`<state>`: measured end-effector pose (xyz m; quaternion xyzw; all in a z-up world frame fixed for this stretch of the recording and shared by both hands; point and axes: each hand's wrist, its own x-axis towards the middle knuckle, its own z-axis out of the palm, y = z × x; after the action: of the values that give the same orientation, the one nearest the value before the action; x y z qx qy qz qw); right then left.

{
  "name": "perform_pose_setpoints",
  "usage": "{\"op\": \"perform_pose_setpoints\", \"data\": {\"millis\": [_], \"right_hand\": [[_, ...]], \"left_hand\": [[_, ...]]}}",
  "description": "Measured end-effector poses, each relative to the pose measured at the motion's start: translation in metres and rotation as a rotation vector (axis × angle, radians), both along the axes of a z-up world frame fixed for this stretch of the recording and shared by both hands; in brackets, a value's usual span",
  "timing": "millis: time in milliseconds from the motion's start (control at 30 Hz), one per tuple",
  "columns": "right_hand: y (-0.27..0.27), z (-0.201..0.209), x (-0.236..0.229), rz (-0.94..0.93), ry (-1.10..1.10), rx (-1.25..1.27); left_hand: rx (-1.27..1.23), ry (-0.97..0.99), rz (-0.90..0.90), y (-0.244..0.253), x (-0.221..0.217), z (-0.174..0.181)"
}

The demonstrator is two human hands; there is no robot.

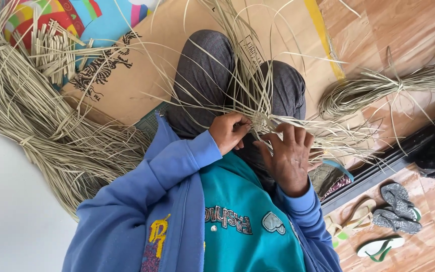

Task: Weaving dried grass strands together to create a bundle or mat.

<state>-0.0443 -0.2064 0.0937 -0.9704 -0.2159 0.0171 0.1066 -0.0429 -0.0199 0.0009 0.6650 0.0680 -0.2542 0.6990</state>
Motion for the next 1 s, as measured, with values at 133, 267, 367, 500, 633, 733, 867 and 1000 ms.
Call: {"op": "perform_pose_setpoints", "data": {"millis": [133, 267, 367, 500, 633, 733, 867, 1000], "right_hand": [[-0.012, -0.034, -0.004, -0.010, -0.005, -0.007], [-0.015, -0.040, -0.004, -0.042, 0.099, 0.005], [-0.015, -0.035, -0.002, -0.070, 0.092, 0.034], [-0.014, -0.023, 0.000, -0.127, 0.113, 0.101], [-0.016, -0.026, 0.002, -0.132, 0.130, 0.161], [-0.016, -0.028, 0.003, -0.083, 0.102, 0.107], [-0.019, -0.030, 0.000, -0.071, 0.125, 0.098], [-0.035, -0.021, -0.008, -0.064, 0.263, -0.053]], "left_hand": [[-0.010, 0.027, 0.020, 0.000, 0.002, -0.003], [-0.112, -0.012, 0.031, 0.002, 0.008, -0.001], [-0.079, -0.021, -0.034, 0.001, 0.008, 0.001], [-0.063, 0.033, -0.088, -0.007, 0.004, -0.015], [-0.077, 0.038, -0.117, -0.008, 0.006, -0.024], [-0.095, 0.050, -0.084, -0.010, 0.006, -0.025], [-0.075, 0.034, -0.090, -0.011, 0.005, -0.026], [-0.060, 0.020, -0.084, -0.010, 0.006, -0.028]]}}
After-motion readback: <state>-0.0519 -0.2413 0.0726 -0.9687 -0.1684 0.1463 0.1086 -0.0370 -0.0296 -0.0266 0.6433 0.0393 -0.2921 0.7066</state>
